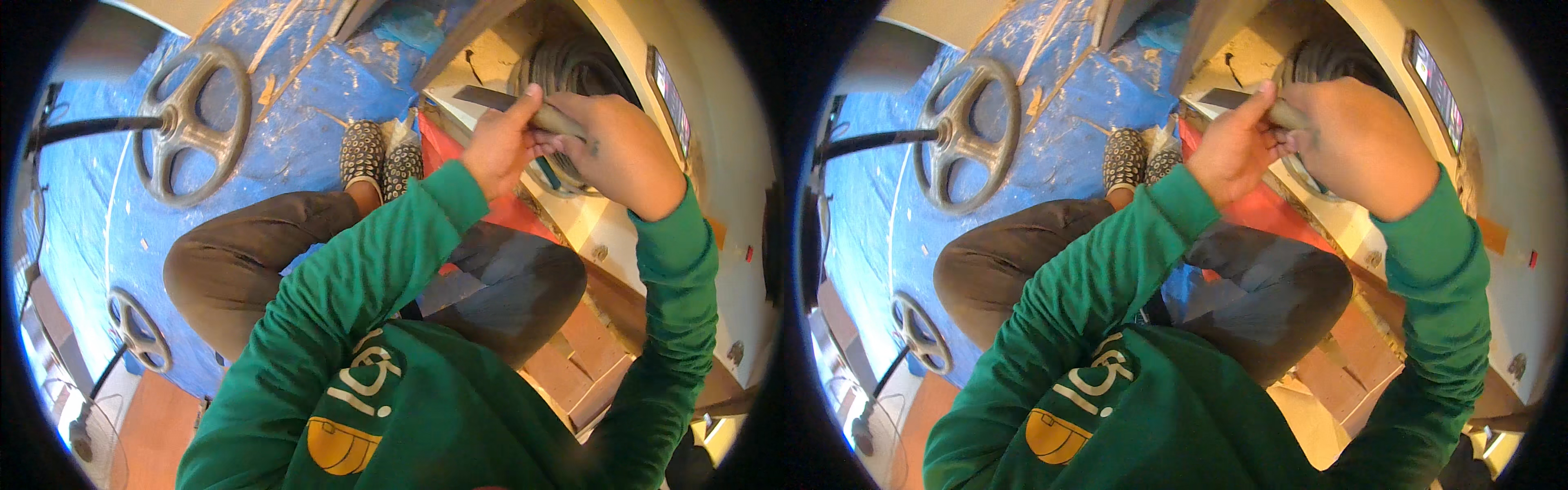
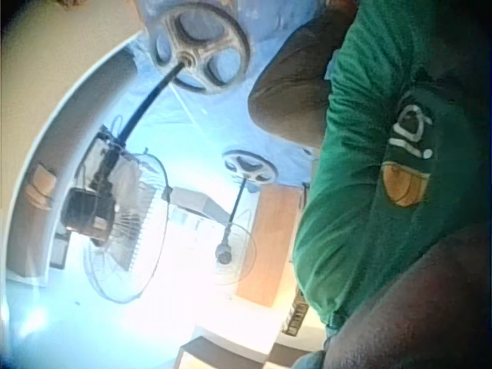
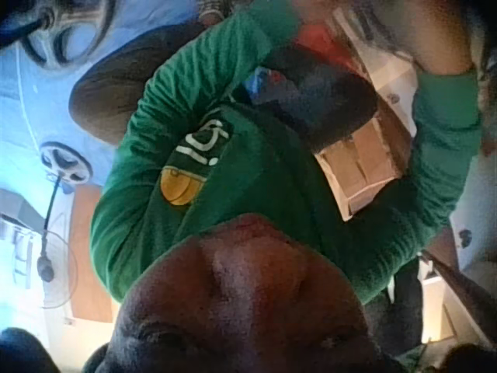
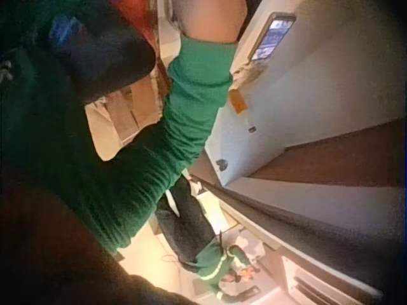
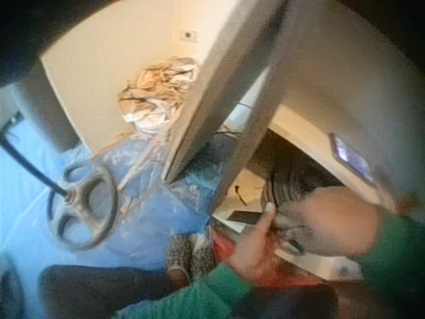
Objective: The person sits on the floor and uses a chisel to scrape and pry at the edge of a cabinet door. They then use a hammer to tap the chisel into the cabinet frame, repeating the tapping and prying actions.
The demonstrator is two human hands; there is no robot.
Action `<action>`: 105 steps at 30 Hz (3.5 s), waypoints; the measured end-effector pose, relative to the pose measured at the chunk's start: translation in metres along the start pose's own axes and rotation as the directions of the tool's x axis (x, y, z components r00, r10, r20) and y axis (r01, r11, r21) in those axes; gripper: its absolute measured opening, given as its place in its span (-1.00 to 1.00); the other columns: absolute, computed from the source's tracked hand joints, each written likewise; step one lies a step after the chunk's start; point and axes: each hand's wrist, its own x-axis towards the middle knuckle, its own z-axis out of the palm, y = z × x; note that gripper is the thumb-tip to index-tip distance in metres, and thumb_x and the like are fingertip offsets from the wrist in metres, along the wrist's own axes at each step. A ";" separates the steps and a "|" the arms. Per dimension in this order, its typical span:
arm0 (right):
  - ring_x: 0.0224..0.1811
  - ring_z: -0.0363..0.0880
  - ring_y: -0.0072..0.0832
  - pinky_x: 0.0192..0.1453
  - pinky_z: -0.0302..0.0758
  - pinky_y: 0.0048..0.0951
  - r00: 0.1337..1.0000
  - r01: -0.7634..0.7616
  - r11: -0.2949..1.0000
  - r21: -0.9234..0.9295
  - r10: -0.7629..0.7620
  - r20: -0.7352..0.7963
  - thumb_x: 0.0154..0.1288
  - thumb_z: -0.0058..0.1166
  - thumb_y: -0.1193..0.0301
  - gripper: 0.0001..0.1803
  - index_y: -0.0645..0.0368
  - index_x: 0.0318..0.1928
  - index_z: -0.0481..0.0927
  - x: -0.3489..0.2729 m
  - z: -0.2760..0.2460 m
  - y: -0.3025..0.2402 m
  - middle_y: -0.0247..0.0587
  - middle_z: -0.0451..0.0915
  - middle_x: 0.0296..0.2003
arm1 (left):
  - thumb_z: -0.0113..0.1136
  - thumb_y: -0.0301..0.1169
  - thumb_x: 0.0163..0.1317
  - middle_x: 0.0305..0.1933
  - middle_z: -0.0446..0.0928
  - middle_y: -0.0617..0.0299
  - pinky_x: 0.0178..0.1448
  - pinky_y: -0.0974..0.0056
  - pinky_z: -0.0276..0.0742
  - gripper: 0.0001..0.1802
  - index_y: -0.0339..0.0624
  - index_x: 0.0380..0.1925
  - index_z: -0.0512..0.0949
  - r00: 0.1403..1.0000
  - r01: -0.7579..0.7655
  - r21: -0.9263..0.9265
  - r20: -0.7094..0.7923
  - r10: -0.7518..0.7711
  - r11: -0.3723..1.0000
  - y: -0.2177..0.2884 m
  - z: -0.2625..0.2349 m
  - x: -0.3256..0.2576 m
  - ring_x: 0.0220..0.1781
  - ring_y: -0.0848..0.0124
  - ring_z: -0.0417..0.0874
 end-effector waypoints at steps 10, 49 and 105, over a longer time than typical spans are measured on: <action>-0.27 0.63 0.09 -0.23 0.53 0.04 0.970 0.052 0.992 -0.117 -0.078 -0.231 0.11 0.25 0.32 -0.74 0.18 -0.22 0.66 -0.017 0.037 0.037 0.09 0.63 -0.42 | -0.01 0.19 0.49 -0.05 0.63 0.16 0.16 0.17 0.48 -0.40 -0.10 0.12 0.53 0.989 0.141 0.225 0.014 -0.148 0.964 0.008 -0.009 -0.011 0.01 0.28 0.63; -0.17 0.62 0.07 -0.08 0.54 -0.05 0.995 0.074 0.987 -0.144 -0.083 -0.059 0.16 0.24 0.38 -0.75 0.27 -0.19 0.72 0.058 -0.011 -0.005 0.12 0.66 -0.33 | 0.10 -0.17 0.44 -0.48 0.49 0.18 -0.39 0.18 0.46 -0.61 -0.35 -0.12 0.36 0.854 -0.289 -0.137 -0.485 0.191 0.947 0.037 0.047 0.026 -0.52 0.39 0.51; -0.30 0.65 0.09 -0.23 0.56 -0.09 0.998 -0.056 0.997 -0.060 0.055 -0.021 0.22 0.24 0.37 -0.64 0.16 0.03 0.73 0.040 -0.006 -0.017 0.16 0.66 -0.35 | 0.15 -0.10 0.40 0.01 0.48 -0.22 -0.15 0.14 0.63 -0.29 -0.54 0.22 0.18 0.837 -0.240 -0.024 -0.512 0.195 0.970 0.024 0.044 0.018 -0.14 0.21 0.64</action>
